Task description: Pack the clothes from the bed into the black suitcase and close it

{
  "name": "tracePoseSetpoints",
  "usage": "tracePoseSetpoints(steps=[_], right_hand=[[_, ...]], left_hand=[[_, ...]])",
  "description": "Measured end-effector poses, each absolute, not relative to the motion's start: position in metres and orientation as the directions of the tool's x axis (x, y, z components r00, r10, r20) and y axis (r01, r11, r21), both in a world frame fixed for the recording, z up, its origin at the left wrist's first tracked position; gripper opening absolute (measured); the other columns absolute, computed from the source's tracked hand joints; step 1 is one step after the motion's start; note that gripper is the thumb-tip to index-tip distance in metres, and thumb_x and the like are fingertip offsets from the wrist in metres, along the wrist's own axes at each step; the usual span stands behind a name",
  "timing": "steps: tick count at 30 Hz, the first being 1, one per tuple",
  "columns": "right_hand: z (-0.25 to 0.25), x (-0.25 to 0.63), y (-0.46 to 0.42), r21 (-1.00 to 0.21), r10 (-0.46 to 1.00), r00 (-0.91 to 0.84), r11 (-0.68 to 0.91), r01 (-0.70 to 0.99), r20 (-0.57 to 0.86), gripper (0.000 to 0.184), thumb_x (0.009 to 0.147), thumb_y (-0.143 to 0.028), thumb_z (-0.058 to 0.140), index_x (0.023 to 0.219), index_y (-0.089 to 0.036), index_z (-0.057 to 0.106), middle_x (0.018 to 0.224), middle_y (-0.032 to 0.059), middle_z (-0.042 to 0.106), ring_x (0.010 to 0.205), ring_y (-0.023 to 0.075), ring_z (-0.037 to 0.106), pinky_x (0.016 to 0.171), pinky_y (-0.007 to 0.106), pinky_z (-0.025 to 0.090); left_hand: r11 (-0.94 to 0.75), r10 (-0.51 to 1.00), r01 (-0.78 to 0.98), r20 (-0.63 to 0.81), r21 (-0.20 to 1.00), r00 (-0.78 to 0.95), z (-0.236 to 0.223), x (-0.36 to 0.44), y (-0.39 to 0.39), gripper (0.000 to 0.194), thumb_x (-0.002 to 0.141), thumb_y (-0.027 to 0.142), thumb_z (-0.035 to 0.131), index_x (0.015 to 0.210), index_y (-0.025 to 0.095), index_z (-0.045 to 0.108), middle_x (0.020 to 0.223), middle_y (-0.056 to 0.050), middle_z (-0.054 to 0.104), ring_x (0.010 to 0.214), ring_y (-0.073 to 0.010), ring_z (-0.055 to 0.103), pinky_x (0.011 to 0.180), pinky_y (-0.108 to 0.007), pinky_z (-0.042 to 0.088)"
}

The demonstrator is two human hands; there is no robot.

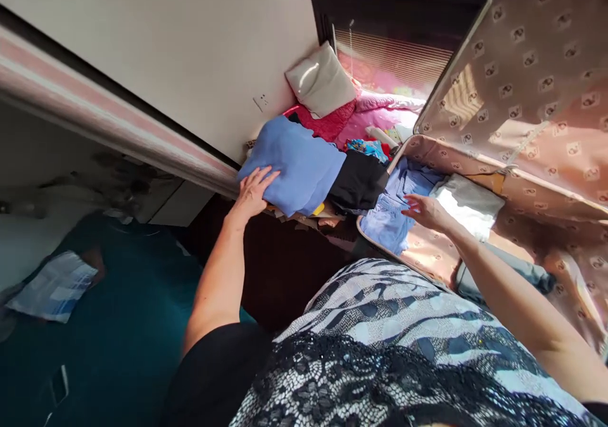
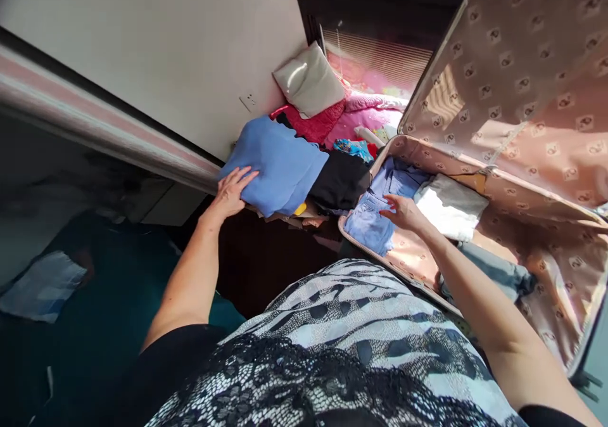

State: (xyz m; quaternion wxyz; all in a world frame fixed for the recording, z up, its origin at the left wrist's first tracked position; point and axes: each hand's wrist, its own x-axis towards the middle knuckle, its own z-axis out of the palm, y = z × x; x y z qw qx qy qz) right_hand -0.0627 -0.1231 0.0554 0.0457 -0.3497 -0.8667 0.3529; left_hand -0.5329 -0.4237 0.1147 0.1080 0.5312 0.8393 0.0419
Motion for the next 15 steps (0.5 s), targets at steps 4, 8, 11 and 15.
tracePoseSetpoints(steps=[4,8,11,15], right_hand=[[0.065,-0.054,-0.113,-0.676,0.756,-0.640,0.400,0.619,-0.139,0.065,0.089,-0.065,0.082,0.136,-0.021,0.079,0.106,0.0157,0.084,0.092,0.0317,0.081,0.075,0.039,0.067],[0.064,-0.029,-0.104,-0.668,0.804,-0.569,0.329,0.667,-0.174,0.067,0.090,-0.069,0.079,0.136,-0.020,0.079,0.107,0.0162,0.084,0.094,0.0319,0.081,0.079,0.043,0.068],[0.056,-0.008,-0.104,-0.661,0.794,-0.549,0.268,0.701,-0.261,0.065,0.090,-0.069,0.079,0.129,-0.018,0.081,0.107,0.0166,0.084,0.095,0.0332,0.082,0.088,0.046,0.068],[0.033,0.008,-0.114,-0.724,0.770,-0.544,0.159,0.671,-0.335,0.070,0.091,-0.074,0.077,0.132,-0.017,0.080,0.110,0.0160,0.085,0.100,0.0336,0.084,0.088,0.044,0.069]], left_hand=[[0.386,0.922,0.902,-0.106,0.191,-0.372,0.111,-0.535,-0.423,0.102,0.078,0.008,0.065,0.176,0.029,0.048,0.184,-0.010,0.041,0.173,-0.0396,0.031,0.139,-0.062,0.028],[0.370,0.927,0.908,-0.020,0.199,-0.374,0.104,-0.538,-0.427,0.091,0.085,0.011,0.061,0.173,0.029,0.052,0.182,-0.010,0.046,0.173,-0.0360,0.034,0.140,-0.060,0.026],[0.369,0.925,0.902,0.010,0.225,-0.381,0.102,-0.546,-0.428,0.078,0.089,0.015,0.056,0.165,0.029,0.061,0.175,-0.009,0.056,0.169,-0.0334,0.042,0.139,-0.058,0.029],[0.369,0.924,0.895,0.006,0.250,-0.383,0.111,-0.562,-0.421,0.070,0.088,0.013,0.052,0.154,0.026,0.070,0.161,-0.009,0.069,0.161,-0.0309,0.055,0.137,-0.055,0.034]])
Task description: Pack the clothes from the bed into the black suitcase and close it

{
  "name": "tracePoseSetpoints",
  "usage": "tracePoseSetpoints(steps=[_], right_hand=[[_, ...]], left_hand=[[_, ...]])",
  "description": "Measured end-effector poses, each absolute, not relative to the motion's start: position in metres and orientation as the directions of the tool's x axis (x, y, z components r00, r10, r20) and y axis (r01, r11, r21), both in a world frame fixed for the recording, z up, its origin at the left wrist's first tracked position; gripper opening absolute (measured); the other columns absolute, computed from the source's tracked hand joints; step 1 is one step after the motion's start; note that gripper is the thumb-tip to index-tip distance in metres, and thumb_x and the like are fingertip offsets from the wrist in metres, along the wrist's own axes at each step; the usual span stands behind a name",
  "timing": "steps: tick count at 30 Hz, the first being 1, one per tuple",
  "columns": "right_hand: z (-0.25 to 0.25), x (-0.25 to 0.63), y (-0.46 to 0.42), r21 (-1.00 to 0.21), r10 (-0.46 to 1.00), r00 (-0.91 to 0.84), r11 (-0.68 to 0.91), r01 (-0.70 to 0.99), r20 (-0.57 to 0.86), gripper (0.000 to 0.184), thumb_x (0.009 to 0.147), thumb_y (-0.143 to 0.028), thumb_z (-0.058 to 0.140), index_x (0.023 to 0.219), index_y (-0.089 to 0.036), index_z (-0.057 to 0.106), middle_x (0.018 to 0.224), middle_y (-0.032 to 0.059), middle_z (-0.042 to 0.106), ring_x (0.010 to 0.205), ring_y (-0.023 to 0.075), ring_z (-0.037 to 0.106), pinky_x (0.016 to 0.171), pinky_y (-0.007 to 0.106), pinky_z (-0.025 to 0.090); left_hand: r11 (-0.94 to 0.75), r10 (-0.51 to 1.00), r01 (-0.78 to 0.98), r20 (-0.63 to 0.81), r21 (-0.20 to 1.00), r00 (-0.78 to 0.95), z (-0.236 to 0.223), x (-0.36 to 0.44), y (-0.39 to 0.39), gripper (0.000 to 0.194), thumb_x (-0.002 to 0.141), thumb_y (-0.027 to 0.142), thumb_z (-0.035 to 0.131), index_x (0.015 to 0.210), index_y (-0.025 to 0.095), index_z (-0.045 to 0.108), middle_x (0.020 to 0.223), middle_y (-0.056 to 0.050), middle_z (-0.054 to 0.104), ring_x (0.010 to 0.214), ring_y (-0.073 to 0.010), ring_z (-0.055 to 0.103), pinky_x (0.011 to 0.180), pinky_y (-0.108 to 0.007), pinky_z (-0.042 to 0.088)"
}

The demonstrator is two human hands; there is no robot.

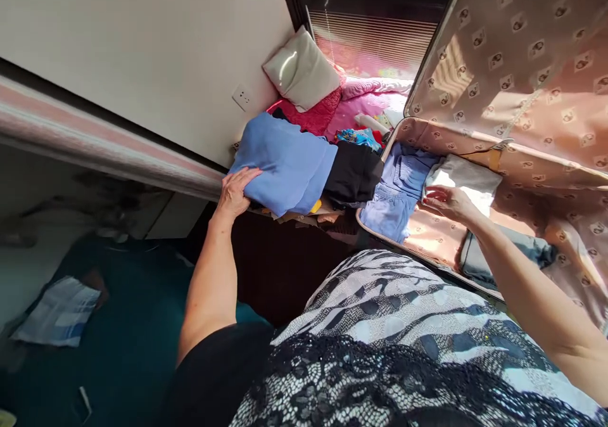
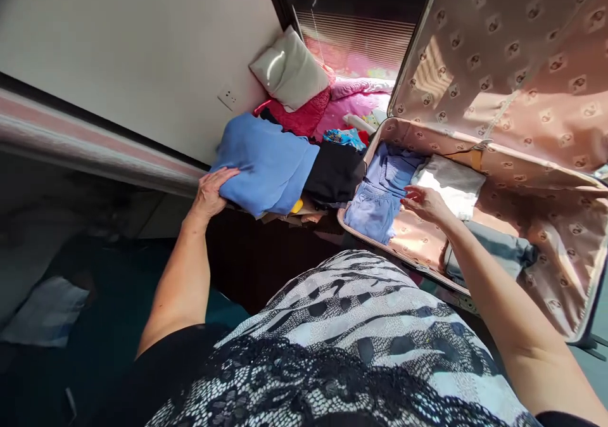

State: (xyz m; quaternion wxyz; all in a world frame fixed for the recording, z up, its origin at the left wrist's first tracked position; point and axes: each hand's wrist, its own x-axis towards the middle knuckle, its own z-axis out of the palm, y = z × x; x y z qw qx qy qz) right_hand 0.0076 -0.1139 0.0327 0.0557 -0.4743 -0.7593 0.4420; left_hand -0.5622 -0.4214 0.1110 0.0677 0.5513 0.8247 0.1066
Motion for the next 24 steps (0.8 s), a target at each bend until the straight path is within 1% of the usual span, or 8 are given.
tracePoseSetpoints(steps=[4,6,8,11,14,18,21,24], right_hand=[[0.012,-0.005,-0.129,-0.772,0.742,-0.604,0.190,0.607,-0.292,0.065,0.095,-0.070,0.075,0.136,-0.020,0.078,0.113,0.0145,0.084,0.100,0.0313,0.083,0.091,0.046,0.070],[0.008,-0.024,-0.136,-0.757,0.711,-0.651,0.265,0.598,-0.266,0.057,0.095,-0.061,0.076,0.133,-0.020,0.079,0.113,0.0141,0.084,0.099,0.0302,0.082,0.092,0.046,0.070],[0.006,-0.048,-0.142,-0.730,0.663,-0.713,0.370,0.575,-0.226,0.050,0.094,-0.052,0.077,0.131,-0.019,0.080,0.118,0.0153,0.083,0.100,0.0303,0.082,0.093,0.045,0.069],[0.005,-0.088,-0.142,-0.669,0.626,-0.771,0.525,0.526,-0.114,0.046,0.096,-0.045,0.075,0.133,-0.018,0.080,0.127,0.0181,0.079,0.107,0.0332,0.078,0.099,0.048,0.065],[0.008,-0.126,-0.127,-0.605,0.631,-0.776,0.613,0.508,-0.012,0.046,0.100,-0.041,0.069,0.137,-0.015,0.078,0.129,0.0202,0.077,0.117,0.0369,0.073,0.106,0.051,0.060],[0.020,-0.173,-0.105,-0.498,0.604,-0.797,0.691,0.523,0.001,0.046,0.102,-0.045,0.069,0.139,-0.017,0.076,0.133,0.0214,0.074,0.122,0.0392,0.067,0.107,0.051,0.056],[0.028,-0.207,-0.121,-0.438,0.511,-0.856,0.752,0.492,-0.083,0.059,0.101,-0.057,0.073,0.142,-0.015,0.073,0.137,0.0235,0.072,0.124,0.0419,0.065,0.110,0.053,0.054],[0.023,-0.236,-0.163,-0.406,0.475,-0.869,0.773,0.488,-0.141,0.093,0.092,-0.066,0.083,0.156,-0.003,0.060,0.151,0.0345,0.061,0.136,0.0501,0.060,0.116,0.061,0.050]], left_hand=[[0.370,0.924,0.883,-0.020,0.288,-0.381,0.126,-0.576,-0.409,0.066,0.085,0.013,0.051,0.146,0.023,0.073,0.150,-0.008,0.076,0.145,-0.0294,0.069,0.134,-0.049,0.041],[0.367,0.927,0.869,-0.054,0.333,-0.371,0.132,-0.580,-0.405,0.066,0.083,0.014,0.052,0.145,0.024,0.074,0.148,-0.006,0.078,0.139,-0.0278,0.072,0.128,-0.042,0.049],[0.371,0.926,0.850,-0.087,0.373,-0.366,0.135,-0.581,-0.402,0.068,0.081,0.014,0.053,0.145,0.024,0.075,0.147,-0.005,0.078,0.137,-0.0274,0.072,0.125,-0.039,0.052],[0.375,0.926,0.836,-0.115,0.400,-0.360,0.135,-0.580,-0.401,0.069,0.079,0.015,0.053,0.143,0.021,0.076,0.147,-0.007,0.078,0.139,-0.0280,0.071,0.128,-0.043,0.051],[0.349,0.937,0.847,-0.126,0.402,-0.326,0.135,-0.576,-0.404,0.069,0.077,0.016,0.053,0.143,0.019,0.075,0.147,-0.009,0.077,0.140,-0.0281,0.069,0.130,-0.047,0.049],[0.302,0.953,0.878,-0.146,0.370,-0.266,0.136,-0.569,-0.409,0.070,0.079,0.016,0.056,0.147,0.018,0.072,0.155,-0.012,0.070,0.147,-0.0304,0.064,0.133,-0.050,0.047],[0.320,0.939,0.894,-0.233,0.315,-0.254,0.136,-0.564,-0.415,0.083,0.078,0.015,0.061,0.161,0.021,0.061,0.169,-0.012,0.057,0.158,-0.0331,0.054,0.135,-0.053,0.044],[0.365,0.904,0.896,-0.325,0.252,-0.277,0.136,-0.559,-0.420,0.098,0.076,0.016,0.069,0.172,0.024,0.048,0.180,-0.013,0.043,0.166,-0.0376,0.044,0.136,-0.057,0.041]])
